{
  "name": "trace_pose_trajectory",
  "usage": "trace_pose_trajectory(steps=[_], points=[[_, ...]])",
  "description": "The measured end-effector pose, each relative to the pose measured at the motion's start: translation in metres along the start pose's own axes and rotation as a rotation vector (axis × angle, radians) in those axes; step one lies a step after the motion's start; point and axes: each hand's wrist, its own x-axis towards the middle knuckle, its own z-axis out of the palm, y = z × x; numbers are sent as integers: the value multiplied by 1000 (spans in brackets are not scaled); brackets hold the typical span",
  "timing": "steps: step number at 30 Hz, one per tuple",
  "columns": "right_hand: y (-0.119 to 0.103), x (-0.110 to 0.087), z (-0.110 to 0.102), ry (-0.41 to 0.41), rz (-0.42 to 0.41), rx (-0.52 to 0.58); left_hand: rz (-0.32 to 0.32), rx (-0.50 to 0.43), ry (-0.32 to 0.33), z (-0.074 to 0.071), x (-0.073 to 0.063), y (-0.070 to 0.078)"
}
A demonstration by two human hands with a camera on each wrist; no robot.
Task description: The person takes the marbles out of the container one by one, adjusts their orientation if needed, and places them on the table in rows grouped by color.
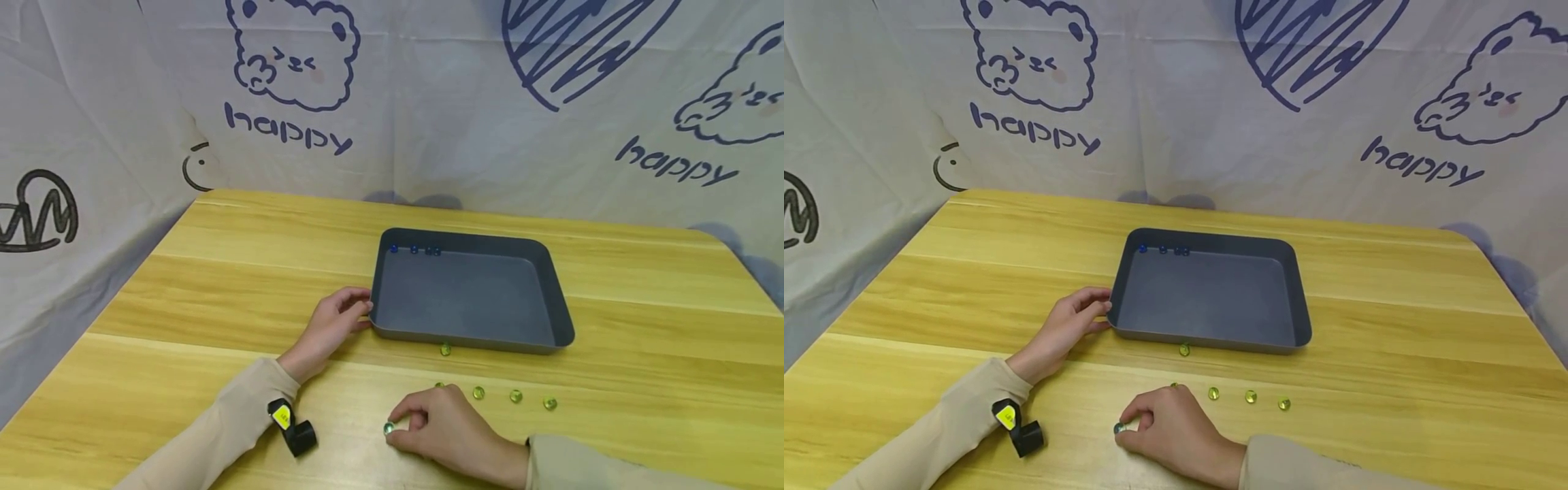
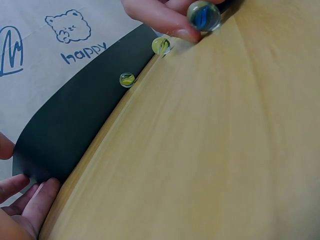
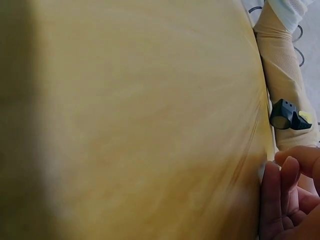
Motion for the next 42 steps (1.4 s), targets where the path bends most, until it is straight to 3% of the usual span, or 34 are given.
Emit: trace_pose_trajectory(steps=[25,42], points=[[-2,4,-5,-69,73,42,-13,18,14,1,0,3],[-2,6,-9,-74,72,78,-15,14,11,0,3,5]])
